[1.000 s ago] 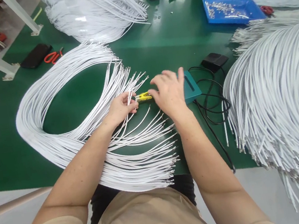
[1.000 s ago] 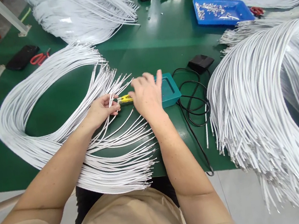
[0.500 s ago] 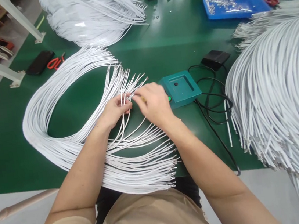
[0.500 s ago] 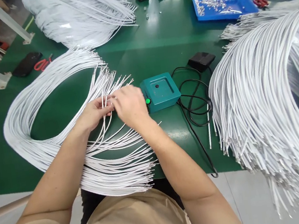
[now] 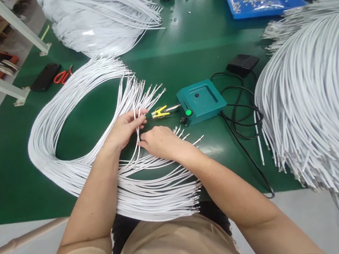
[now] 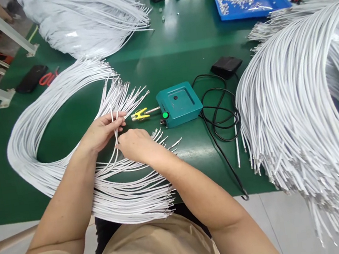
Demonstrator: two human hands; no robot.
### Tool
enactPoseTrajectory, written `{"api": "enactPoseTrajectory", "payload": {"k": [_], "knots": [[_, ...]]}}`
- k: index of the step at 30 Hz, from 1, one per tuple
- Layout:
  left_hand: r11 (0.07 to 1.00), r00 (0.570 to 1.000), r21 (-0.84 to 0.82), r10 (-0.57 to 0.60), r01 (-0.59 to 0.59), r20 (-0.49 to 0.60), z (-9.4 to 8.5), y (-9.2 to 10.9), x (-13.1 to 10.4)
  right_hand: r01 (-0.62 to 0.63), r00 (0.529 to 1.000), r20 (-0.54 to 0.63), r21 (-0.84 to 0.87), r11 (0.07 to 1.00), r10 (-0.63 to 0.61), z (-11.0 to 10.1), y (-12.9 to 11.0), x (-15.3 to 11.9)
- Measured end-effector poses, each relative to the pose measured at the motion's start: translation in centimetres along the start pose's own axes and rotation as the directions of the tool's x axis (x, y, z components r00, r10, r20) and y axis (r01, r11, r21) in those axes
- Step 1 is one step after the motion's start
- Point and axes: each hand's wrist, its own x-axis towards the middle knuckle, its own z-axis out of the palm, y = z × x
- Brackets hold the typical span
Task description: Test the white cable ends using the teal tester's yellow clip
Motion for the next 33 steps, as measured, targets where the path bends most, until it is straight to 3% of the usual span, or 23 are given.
{"api": "enactPoseTrajectory", "payload": {"k": [2, 4, 6, 9, 12, 16, 21, 24, 28, 30, 33], "knots": [[1.0, 1.0, 0.01, 0.012, -0.012, 0.022, 0.0, 0.0, -0.1, -0.102, 0.995, 0.016, 0.16, 0.982, 0.101, -0.7, 0.8, 0.1], [1.0, 0.999, 0.002, 0.024, -0.024, 0.038, 0.1, -0.1, -0.1, -0.171, 0.973, -0.088, 0.34, 0.925, 0.212, -1.5, 1.7, 0.3], [0.998, 0.998, -0.012, 0.054, -0.054, 0.011, 0.4, -0.2, -0.1, -0.199, 0.911, -0.22, 0.503, 0.841, 0.348, -1.9, 2.5, 0.6], [0.995, 0.994, -0.02, 0.099, -0.1, -0.037, 0.9, -0.4, 0.0, -0.177, 0.853, -0.268, 0.66, 0.73, 0.449, -1.7, 3.1, 1.0], [0.996, 0.997, -0.032, 0.082, -0.083, -0.006, 1.2, -0.3, 0.0, -0.132, 0.837, -0.257, 0.762, 0.634, 0.483, -1.3, 3.3, 1.2], [0.994, 0.997, -0.091, 0.069, -0.067, 0.017, 1.2, 0.1, -0.2, -0.036, 0.758, -0.3, 0.867, 0.497, 0.579, -1.4, 3.2, 1.3], [0.99, 0.996, -0.102, 0.093, -0.093, -0.002, 1.2, 0.0, -0.1, -0.099, 0.831, -0.212, 0.854, 0.512, 0.514, -1.0, 2.6, 1.3], [0.991, 0.994, -0.075, 0.11, -0.108, 0.013, 1.2, -0.5, -0.1, -0.116, 0.828, -0.186, 0.866, 0.487, 0.529, -0.5, 2.5, 1.4], [0.987, 0.989, -0.076, 0.144, -0.142, 0.027, 1.4, -0.7, 0.0, -0.069, 0.822, -0.162, 0.924, 0.377, 0.546, -0.7, 2.3, 1.5], [0.982, 0.985, -0.089, 0.17, -0.169, 0.013, 1.4, -0.6, 0.0, -0.037, 0.831, -0.124, 0.96, 0.276, 0.543, -1.0, 2.2, 1.5], [0.973, 0.978, -0.098, 0.208, -0.208, -0.014, 1.4, -0.5, 0.1, -0.02, 0.869, 0.027, 1.0, -0.02, 0.494, -1.1, 2.0, 1.5]]}}
